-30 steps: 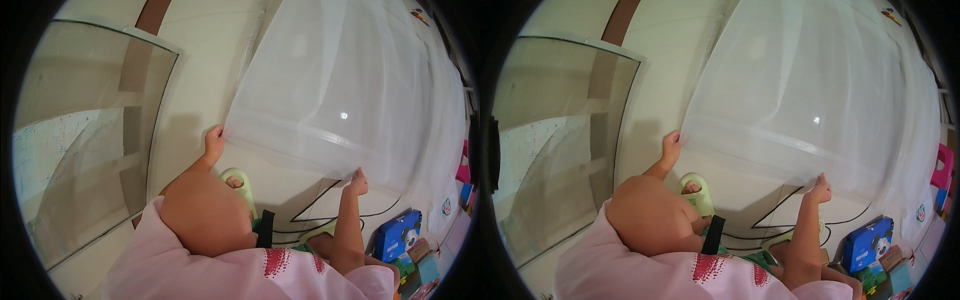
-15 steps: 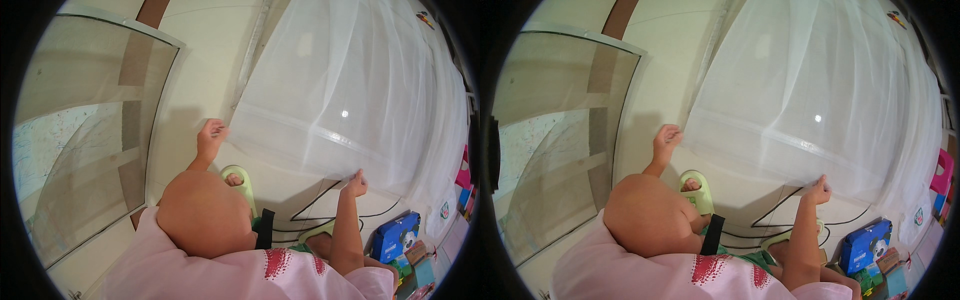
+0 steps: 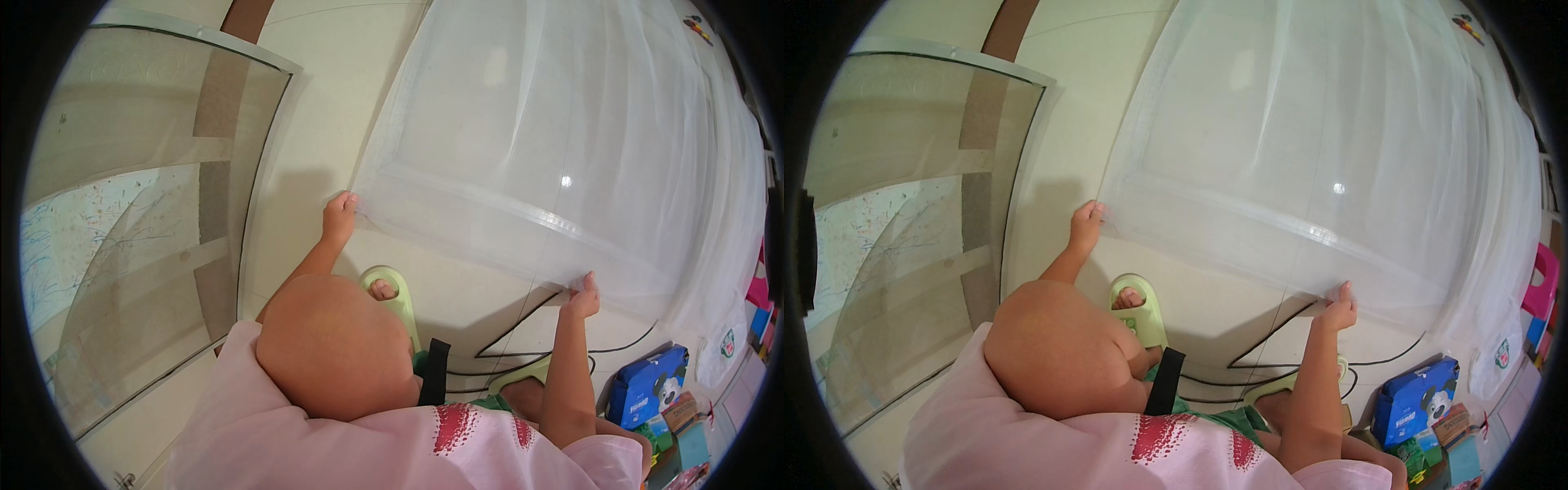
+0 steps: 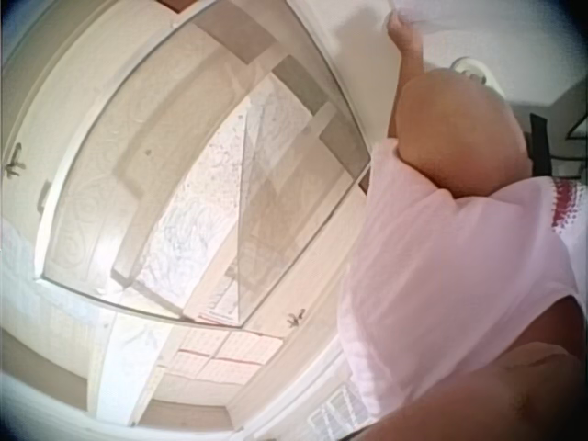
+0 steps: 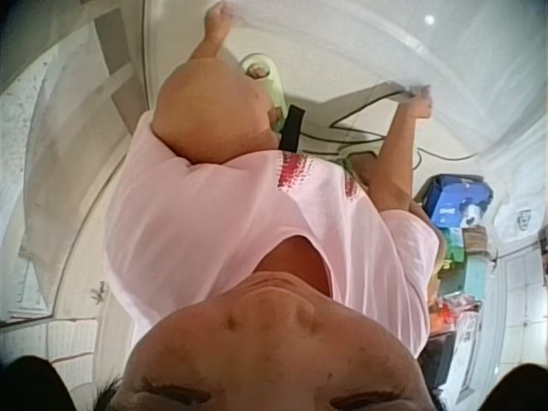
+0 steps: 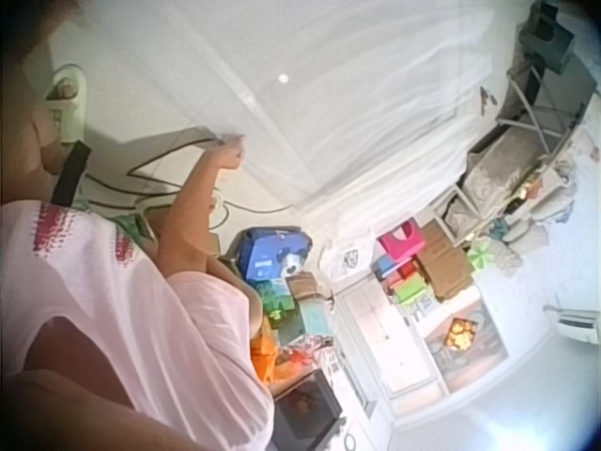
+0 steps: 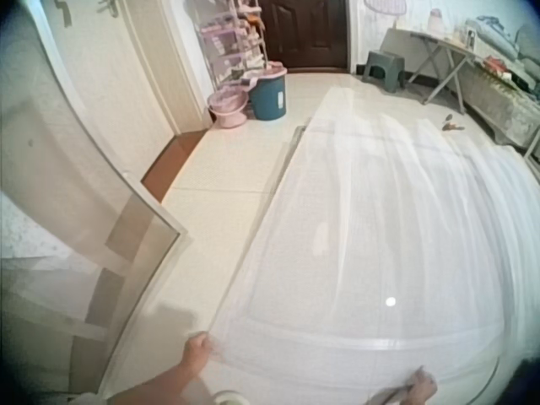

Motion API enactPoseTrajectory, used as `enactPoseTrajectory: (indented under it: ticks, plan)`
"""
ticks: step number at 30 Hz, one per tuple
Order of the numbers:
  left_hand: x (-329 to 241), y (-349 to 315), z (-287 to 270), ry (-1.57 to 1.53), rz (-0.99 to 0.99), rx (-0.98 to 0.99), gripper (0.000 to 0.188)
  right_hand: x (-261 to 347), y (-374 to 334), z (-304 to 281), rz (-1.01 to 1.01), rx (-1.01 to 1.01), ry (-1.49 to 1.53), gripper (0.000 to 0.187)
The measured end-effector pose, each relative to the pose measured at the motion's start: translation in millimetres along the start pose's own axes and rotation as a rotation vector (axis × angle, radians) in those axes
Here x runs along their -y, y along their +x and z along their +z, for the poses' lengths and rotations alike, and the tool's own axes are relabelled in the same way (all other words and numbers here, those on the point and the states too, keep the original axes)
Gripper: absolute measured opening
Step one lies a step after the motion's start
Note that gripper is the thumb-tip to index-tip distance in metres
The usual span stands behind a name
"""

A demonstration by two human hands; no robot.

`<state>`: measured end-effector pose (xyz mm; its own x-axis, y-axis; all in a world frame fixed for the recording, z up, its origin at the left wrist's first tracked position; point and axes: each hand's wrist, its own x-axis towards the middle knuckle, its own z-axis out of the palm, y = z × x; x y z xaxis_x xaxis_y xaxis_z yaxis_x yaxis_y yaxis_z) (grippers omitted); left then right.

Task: The person assembles a window screen by fitting mesh into a frame and marking it with a pen.

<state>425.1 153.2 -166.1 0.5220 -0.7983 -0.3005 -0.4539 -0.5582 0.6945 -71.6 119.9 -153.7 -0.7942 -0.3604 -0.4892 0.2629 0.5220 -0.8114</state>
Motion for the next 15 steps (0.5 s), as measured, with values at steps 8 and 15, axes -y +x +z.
enactPoseTrajectory:
  ticks: [8,15]
  plan:
    - [-25,-17,1,-0.238,-0.175,0.046,0.012,9,16,-15,-0.064,-0.119,0.055,0.013]
    - [6,-23,-12,-0.006,-0.067,0.115,0.007,-8,29,-33,0.002,-0.141,-0.014,0.013]
